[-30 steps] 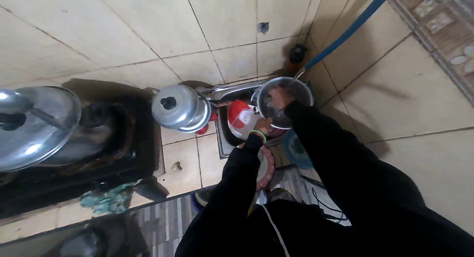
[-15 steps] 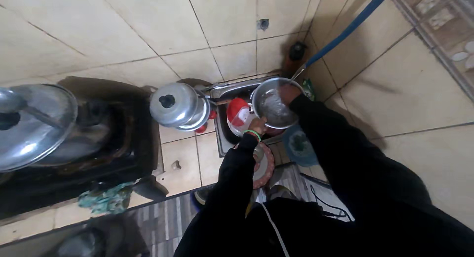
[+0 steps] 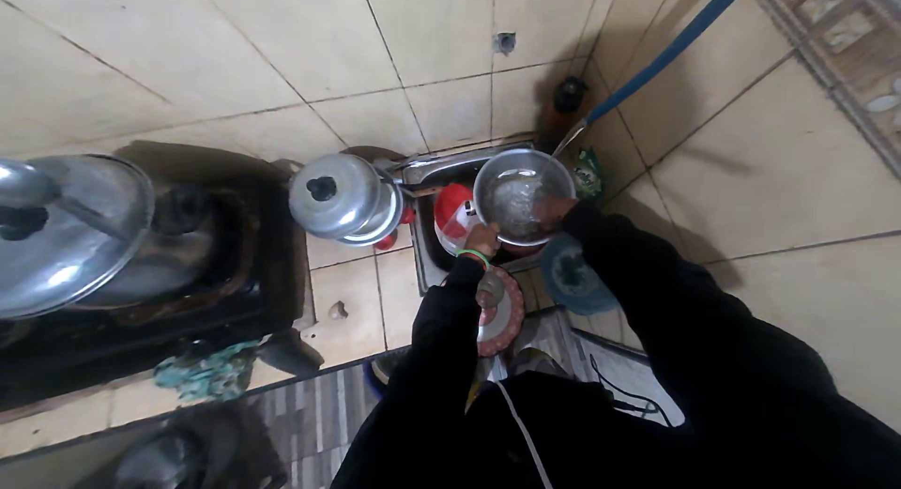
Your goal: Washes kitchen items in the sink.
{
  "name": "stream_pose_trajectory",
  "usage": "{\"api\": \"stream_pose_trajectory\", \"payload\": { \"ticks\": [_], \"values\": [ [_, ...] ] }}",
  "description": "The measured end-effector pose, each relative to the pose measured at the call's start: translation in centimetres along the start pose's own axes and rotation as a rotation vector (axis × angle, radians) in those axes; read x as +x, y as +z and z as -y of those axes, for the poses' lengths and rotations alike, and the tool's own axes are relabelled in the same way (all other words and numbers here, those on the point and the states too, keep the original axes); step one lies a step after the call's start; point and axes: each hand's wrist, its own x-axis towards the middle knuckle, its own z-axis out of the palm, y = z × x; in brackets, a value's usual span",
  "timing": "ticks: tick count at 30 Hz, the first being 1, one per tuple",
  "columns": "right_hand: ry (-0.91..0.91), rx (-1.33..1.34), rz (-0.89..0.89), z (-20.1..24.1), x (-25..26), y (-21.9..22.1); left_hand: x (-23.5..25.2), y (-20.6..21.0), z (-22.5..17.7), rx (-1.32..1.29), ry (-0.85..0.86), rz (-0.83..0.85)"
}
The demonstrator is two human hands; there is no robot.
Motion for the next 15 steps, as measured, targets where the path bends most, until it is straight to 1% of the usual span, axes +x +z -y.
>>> {"api": "stream_pose_trajectory", "payload": {
  "ticks": [1, 2, 3, 4, 6, 7, 9, 10, 11, 12, 13, 14, 15],
  "values": [
    [0.096, 0.054, -0.096, 0.1, -0.3, -0.5, -0.1, 0.3, 0.0, 0.001, 0.001, 0.005],
    [0.176, 0.113, -0.231, 0.6, -0.7, -1.1, -0.2, 0.4, -0.1, 0.022, 0.008, 0.012],
    [0.219, 0.166, -0.36, 1.1, -0.7, -1.8, -0.4, 0.6, -0.2, 0.055, 0.02, 0.02],
    [0.219, 0.2, -0.468, 1.5, -0.2, -2.4, -0.5, 0.8, -0.4, 0.087, 0.03, 0.025],
    [0.133, 0.235, -0.59, 2.7, 1.5, -2.8, -0.5, 1.2, -0.4, 0.124, 0.033, 0.031],
    [0.034, 0.274, -0.643, 3.1, 2.6, -2.4, -0.2, 1.4, -0.2, 0.132, 0.04, 0.026],
    [-0.215, 0.444, -0.685, 3.8, 4.7, -0.5, 0.3, 1.5, 0.3, 0.153, 0.064, 0.006],
    [-0.326, 0.531, -0.658, 3.9, 5.6, 0.9, 0.3, 1.2, 0.3, 0.17, 0.064, -0.003],
    [-0.396, 0.581, -0.547, 3.9, 5.5, 1.9, 0.3, 0.8, 0.3, 0.177, 0.057, -0.011],
    [-0.404, 0.544, -0.375, 3.8, 4.4, 2.2, 0.3, 0.3, 0.5, 0.169, 0.048, -0.019],
    [-0.372, 0.446, -0.208, 3.5, 3.4, 2.3, 0.5, -0.1, 0.7, 0.16, 0.041, -0.027],
    [-0.333, 0.329, -0.071, 3.1, 2.7, 2.4, 0.7, -0.4, 1.0, 0.147, 0.039, -0.032],
    [-0.277, 0.212, 0.017, 2.6, 2.4, 2.7, 0.9, -0.6, 1.5, 0.145, 0.046, -0.029]
  ]
}}
